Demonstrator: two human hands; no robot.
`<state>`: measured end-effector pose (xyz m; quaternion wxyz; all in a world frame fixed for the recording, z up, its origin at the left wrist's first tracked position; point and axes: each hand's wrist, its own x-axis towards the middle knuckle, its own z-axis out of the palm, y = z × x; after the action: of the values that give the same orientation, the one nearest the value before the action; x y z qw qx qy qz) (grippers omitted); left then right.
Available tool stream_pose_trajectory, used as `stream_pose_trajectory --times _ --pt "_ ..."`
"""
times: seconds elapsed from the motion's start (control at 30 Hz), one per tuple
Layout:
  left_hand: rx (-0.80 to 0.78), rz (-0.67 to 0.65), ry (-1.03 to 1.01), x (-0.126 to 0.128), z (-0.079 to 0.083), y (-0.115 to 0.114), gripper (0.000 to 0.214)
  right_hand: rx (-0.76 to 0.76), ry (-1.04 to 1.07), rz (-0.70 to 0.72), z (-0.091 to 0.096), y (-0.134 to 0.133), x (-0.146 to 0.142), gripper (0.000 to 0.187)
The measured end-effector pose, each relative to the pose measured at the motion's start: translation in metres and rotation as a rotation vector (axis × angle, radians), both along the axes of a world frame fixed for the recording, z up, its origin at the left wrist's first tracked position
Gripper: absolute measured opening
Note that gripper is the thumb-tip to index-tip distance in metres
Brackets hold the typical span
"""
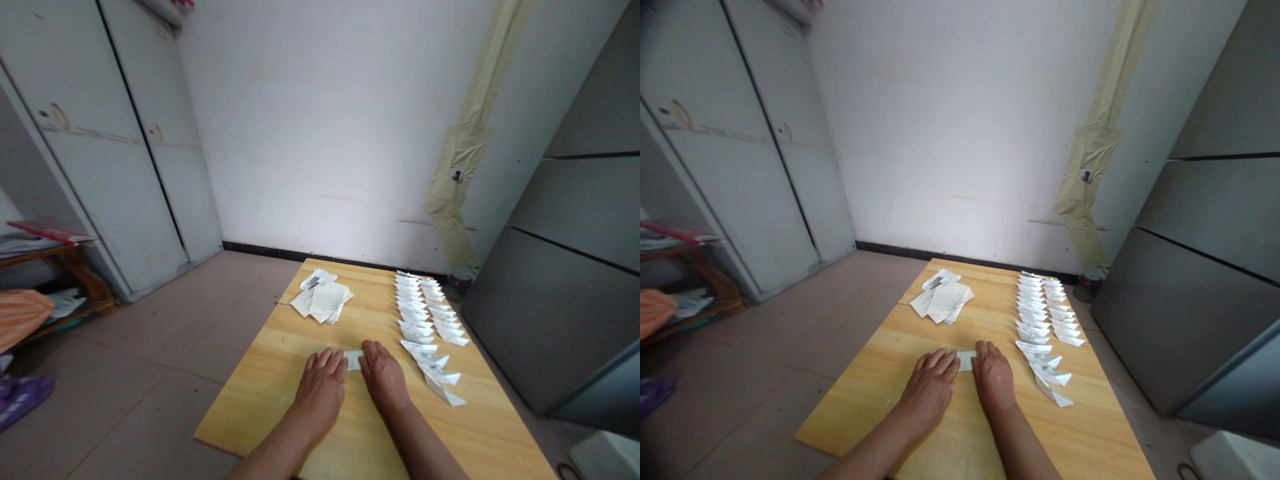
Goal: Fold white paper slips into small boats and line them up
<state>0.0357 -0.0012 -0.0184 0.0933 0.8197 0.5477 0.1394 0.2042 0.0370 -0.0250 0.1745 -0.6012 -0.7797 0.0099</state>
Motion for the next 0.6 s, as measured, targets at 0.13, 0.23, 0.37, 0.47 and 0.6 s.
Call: stream_pose_trajectory --times 0.13,0.23,0.37,0.47,0.6 --pt "-0.020 -0.008 0.007 0.000 0.002 -0.001 0.047 0.016 0.088 -0.009 -0.003 0.000 0.009 0.012" --pt "-0.012 -0.006 0.009 -0.001 0.000 -0.001 0.048 0.049 0.236 0.015 -0.006 0.000 0.016 0.015" --pt "-0.003 -0.001 0.029 -0.001 -0.004 -0.001 0.048 0.141 0.444 0.202 -0.005 -0.003 0.018 0.021" --pt "0.002 0.007 0.038 -0.001 -0.006 -0.001 0.048 0.163 0.413 0.349 -0.002 -0.006 0.013 0.020" --pt "0.010 0.013 0.038 -0.001 -0.008 0.000 0.049 0.155 0.199 0.415 0.000 -0.011 0.005 0.027"
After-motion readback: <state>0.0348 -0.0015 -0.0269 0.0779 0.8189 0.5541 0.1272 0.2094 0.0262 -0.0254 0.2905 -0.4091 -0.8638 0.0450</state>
